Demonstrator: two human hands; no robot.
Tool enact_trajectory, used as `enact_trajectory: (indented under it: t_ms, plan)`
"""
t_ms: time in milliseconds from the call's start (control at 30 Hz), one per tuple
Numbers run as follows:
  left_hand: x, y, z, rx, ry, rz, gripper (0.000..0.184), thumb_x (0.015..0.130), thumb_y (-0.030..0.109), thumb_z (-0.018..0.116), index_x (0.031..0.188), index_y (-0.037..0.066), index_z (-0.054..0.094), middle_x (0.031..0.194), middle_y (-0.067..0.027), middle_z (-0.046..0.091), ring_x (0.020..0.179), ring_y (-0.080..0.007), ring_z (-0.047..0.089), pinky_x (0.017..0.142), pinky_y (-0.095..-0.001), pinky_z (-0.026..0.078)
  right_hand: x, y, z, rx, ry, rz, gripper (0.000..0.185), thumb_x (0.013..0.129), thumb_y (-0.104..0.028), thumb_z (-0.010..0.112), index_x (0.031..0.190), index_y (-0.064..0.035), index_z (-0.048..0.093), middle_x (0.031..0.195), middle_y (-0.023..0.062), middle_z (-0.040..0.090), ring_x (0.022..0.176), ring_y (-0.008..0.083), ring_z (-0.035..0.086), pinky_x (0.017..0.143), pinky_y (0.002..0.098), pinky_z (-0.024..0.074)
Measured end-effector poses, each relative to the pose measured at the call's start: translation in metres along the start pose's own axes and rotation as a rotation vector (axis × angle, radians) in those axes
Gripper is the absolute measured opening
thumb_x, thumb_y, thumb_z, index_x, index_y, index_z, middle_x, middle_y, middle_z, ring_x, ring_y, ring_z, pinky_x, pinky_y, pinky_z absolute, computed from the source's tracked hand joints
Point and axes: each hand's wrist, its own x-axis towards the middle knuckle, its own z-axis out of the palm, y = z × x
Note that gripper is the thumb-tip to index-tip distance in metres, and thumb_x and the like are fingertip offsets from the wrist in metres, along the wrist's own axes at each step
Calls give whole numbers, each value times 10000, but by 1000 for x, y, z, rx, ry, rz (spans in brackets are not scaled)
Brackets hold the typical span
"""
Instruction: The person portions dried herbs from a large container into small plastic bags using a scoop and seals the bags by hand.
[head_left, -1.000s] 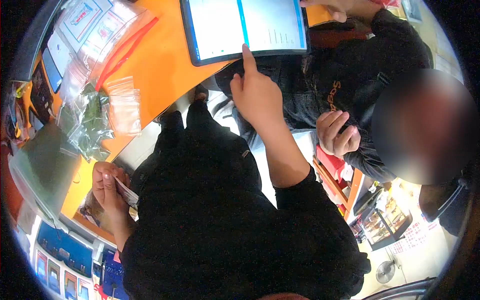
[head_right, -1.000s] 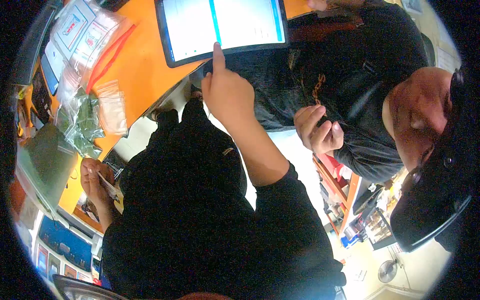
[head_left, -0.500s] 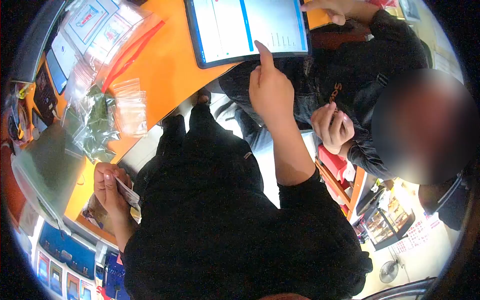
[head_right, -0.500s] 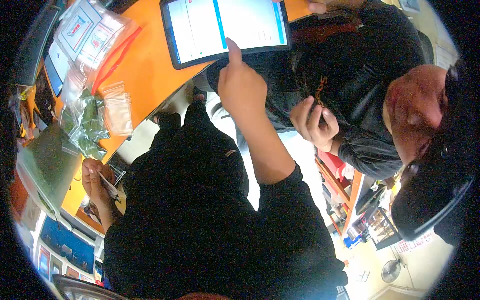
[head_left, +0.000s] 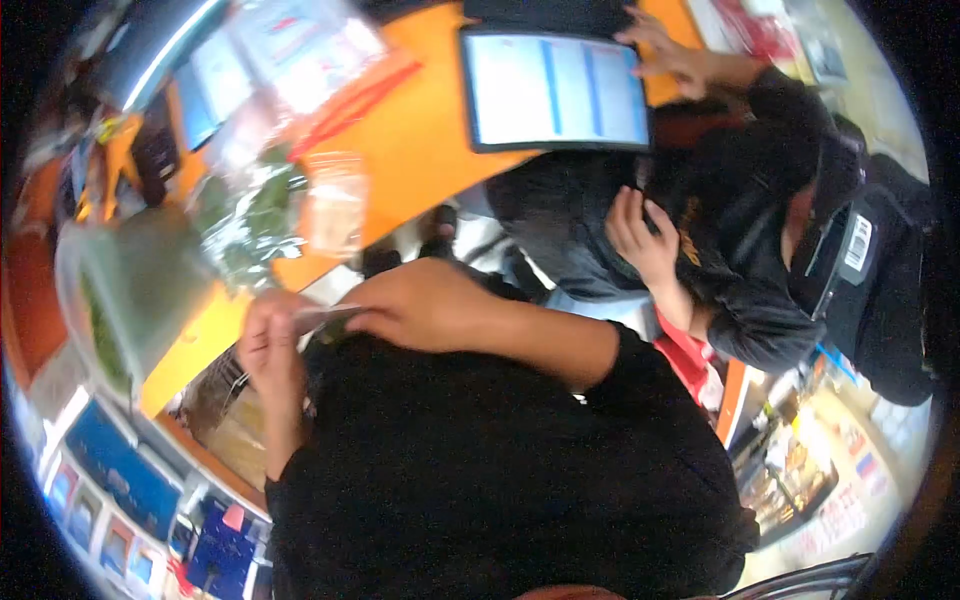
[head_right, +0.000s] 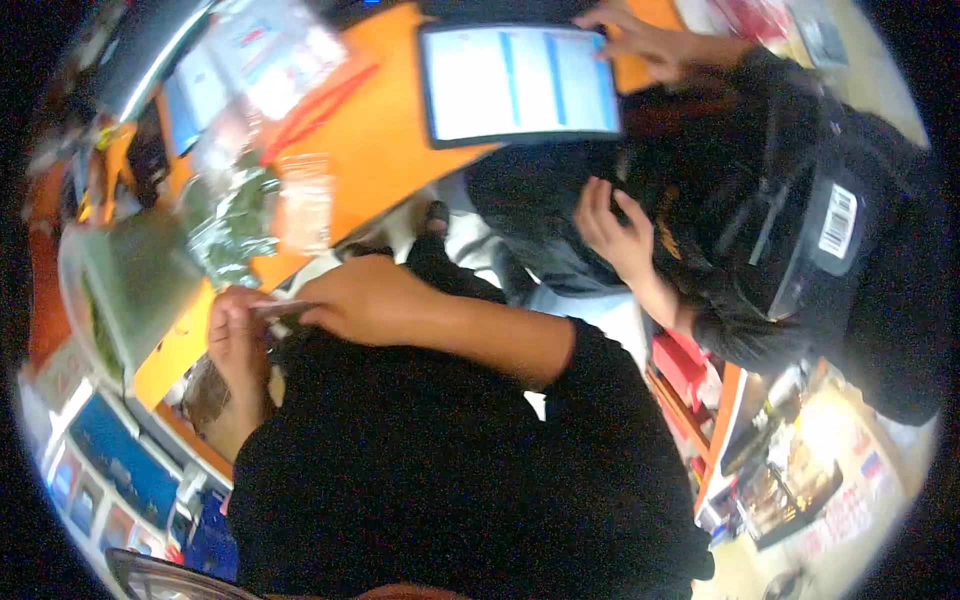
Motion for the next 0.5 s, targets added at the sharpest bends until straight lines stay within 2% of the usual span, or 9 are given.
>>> enact_trajectory:
  t_ms: [33, 100, 133, 167, 200, 267, 367, 467, 500]
  plan:
    - [-4, 7, 6, -37, 67, 0, 228, 978, 178, 521, 1096, -13, 559, 1019, -114, 602, 933, -188, 587, 852, -326, 491, 3, 2, 2, -45, 29, 0, 248, 888, -273, 613, 1082, -129, 672, 965, 123, 683, 891, 325, 655, 768, 410, 518]
    - [-5, 14, 12, -76, 164, 30, 329, 979, 195, 522, 1227, -21, 526, 1124, -139, 585, 1016, -222, 589, 909, -374, 494, 11, 3, -3, -24, 235, -79, 214, 890, -161, 617, 1089, -139, 692, 1070, 119, 681, 952, 256, 674, 803, 346, 526]
    - [-8, 14, 6, -79, 184, 50, 373, 982, 204, 519, 1279, -22, 501, 1165, -146, 573, 1042, -233, 585, 925, -390, 492, 19, -6, -12, -70, 375, -107, 234, 896, -119, 590, 1110, -138, 684, 1007, 111, 690, 908, 255, 679, 780, 325, 525]
    - [-16, 11, -3, -73, 203, 56, 374, 987, 210, 512, 1281, -21, 498, 1160, -141, 580, 1036, -230, 589, 920, -389, 492, 29, -18, -22, -122, 420, -38, 287, 872, -84, 589, 1144, -128, 671, 951, 107, 676, 868, 253, 671, 751, 319, 524]
    - [-22, 8, -11, -74, 213, 61, 374, 992, 216, 504, 1282, -21, 494, 1155, -136, 587, 1029, -226, 593, 915, -387, 492, 41, -22, -28, -210, 557, -159, 327, 845, -49, 584, 1155, -117, 663, 938, 105, 647, 850, 263, 658, 718, 328, 523]
    - [-35, 12, -20, -67, 237, 44, 343, 1002, 209, 482, 1264, -11, 514, 1128, -130, 606, 1008, -217, 602, 923, -376, 482, 79, -36, -27, -235, 761, -419, 297, 808, -78, 601, 1090, -117, 687, 891, 95, 641, 793, 299, 630, 705, 403, 507]
    - [-51, 9, -27, -110, 289, 36, 298, 1000, 180, 488, 1232, 1, 545, 1109, -123, 617, 995, -209, 608, 929, -359, 472, 108, -34, -4, -605, 755, -401, 211, 821, -110, 618, 1018, -102, 693, 933, 84, 628, 820, 288, 639, 738, 386, 508]
    - [-66, 8, -32, -96, 331, 41, 276, 990, 152, 505, 1215, -1, 556, 1103, -123, 617, 992, -207, 609, 926, -355, 473, 100, -14, 2, -764, 459, -222, 107, 802, -162, 620, 866, -108, 687, 886, 67, 623, 814, 272, 624, 731, 416, 490]
    - [-70, 7, -34, -126, 351, 33, 263, 982, 136, 519, 1201, -3, 565, 1095, -122, 618, 989, -202, 608, 923, -351, 473, 100, 10, 11, -772, 433, -189, 84, 797, -169, 611, 813, -115, 675, 872, 64, 622, 809, 267, 619, 718, 420, 485]
